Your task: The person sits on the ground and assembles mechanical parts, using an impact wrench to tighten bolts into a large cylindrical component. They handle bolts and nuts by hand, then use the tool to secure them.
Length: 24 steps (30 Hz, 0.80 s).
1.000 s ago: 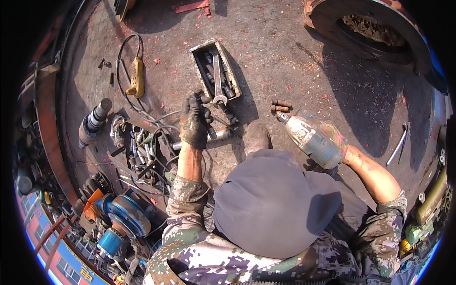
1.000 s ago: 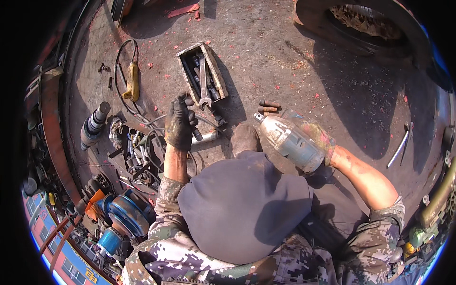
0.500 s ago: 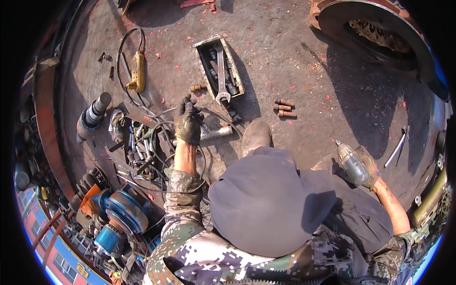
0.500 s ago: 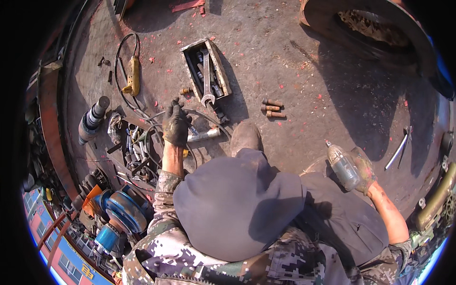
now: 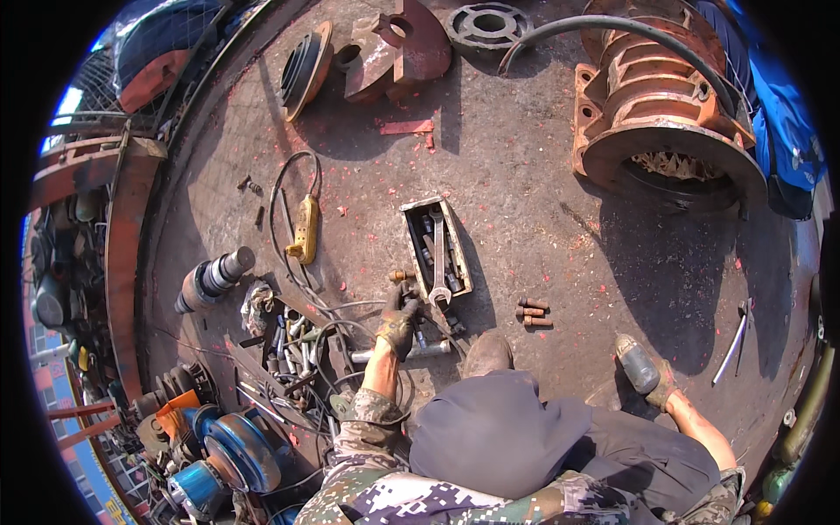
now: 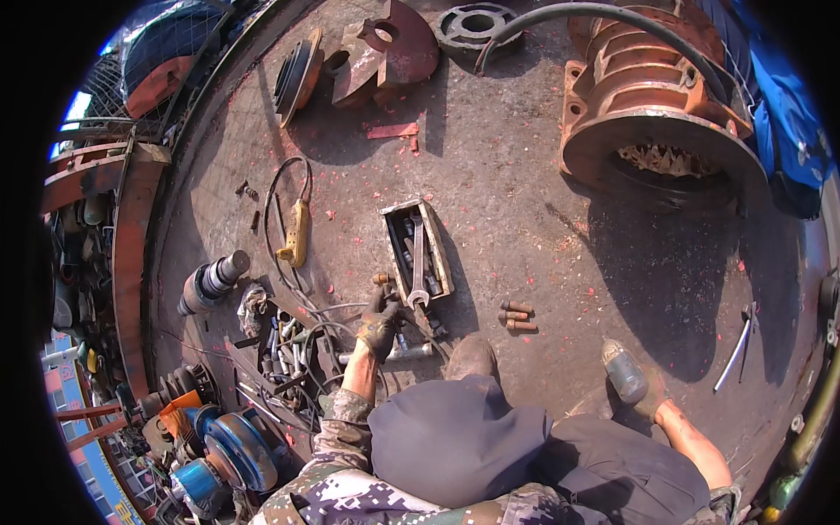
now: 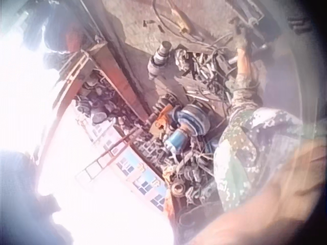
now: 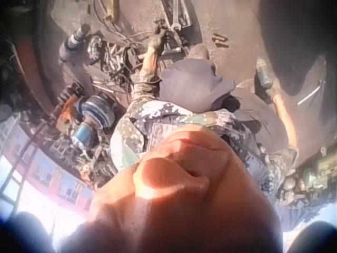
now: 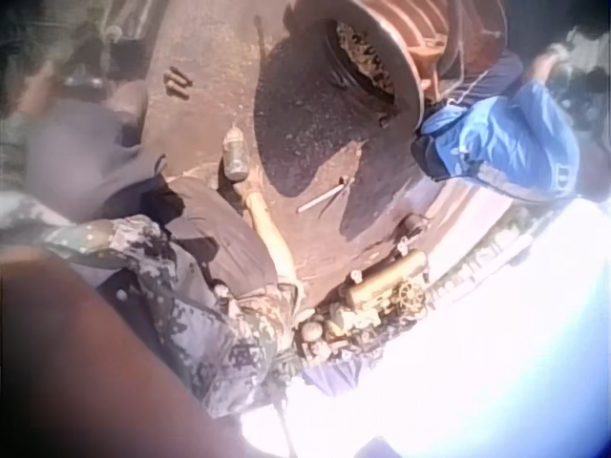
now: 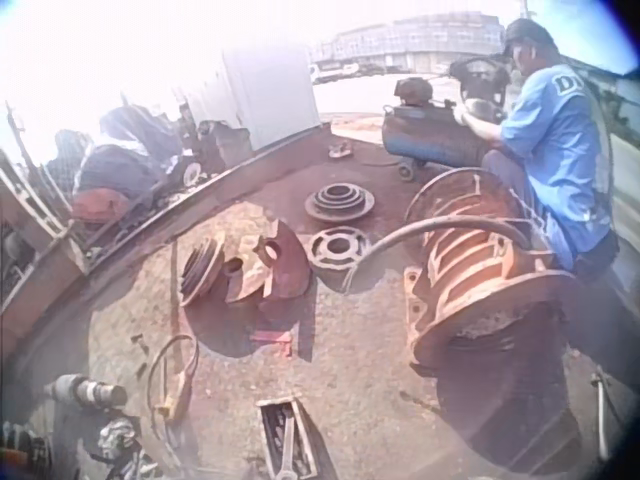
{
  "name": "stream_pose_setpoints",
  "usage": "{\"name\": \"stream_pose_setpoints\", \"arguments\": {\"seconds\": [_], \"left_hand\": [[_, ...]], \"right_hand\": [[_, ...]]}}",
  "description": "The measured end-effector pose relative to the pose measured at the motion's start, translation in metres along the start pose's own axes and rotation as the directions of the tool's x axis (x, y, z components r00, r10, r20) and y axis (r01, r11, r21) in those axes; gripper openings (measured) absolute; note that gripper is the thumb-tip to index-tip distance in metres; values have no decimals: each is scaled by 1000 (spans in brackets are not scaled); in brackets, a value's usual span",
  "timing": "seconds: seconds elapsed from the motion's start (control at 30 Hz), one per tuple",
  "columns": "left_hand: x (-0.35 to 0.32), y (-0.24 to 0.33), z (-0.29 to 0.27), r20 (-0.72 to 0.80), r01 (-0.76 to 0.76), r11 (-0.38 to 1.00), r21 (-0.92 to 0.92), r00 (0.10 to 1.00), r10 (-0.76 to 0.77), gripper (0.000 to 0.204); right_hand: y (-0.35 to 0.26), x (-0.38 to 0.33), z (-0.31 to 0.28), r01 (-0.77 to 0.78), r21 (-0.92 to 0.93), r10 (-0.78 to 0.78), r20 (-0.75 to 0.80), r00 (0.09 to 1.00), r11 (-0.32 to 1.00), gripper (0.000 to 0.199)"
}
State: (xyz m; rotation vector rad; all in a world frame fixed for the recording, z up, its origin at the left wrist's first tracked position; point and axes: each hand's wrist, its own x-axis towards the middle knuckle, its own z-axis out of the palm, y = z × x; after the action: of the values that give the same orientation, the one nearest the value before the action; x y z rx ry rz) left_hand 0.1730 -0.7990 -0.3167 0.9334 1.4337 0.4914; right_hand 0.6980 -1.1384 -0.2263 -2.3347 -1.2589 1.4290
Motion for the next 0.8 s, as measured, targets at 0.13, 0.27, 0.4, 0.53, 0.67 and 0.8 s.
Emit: {"name": "stream_pose_setpoints", "arguments": {"seconds": [0.13, 0.27, 0.4, 0.53, 0.67, 0.8], "left_hand": [[-12, 5, -2, -137, 40, 967, -250, 988, -76, 36], [-1, -9, -6, -263, 18, 991, -135, 963, -53, 34], [17, -37, -16, -311, -112, 986, -125, 948, 68, 33], [22, -28, -9, -398, -141, 972, 190, 893, 208, 36], [22, -18, 14, -364, -24, 780, 626, 875, 319, 49], [45, -71, -51, -350, -27, 643, 766, 821, 451, 35]], "right_hand": [[-22, 30, 3, -25, -72, 22, -43, 999, 997, 38], [-67, 37, -18, -52, -237, 43, -43, 998, 970, 43], [-97, 47, -23, -4, -488, -16, -36, 999, 873, 57], [-44, 70, 8, -101, -615, 99, -37, 994, 782, 47], [-64, 47, -2, -110, -639, 146, 4, 989, 761, 25], [-76, 67, 5, -43, -546, 91, 63, 994, 837, 26]]}}
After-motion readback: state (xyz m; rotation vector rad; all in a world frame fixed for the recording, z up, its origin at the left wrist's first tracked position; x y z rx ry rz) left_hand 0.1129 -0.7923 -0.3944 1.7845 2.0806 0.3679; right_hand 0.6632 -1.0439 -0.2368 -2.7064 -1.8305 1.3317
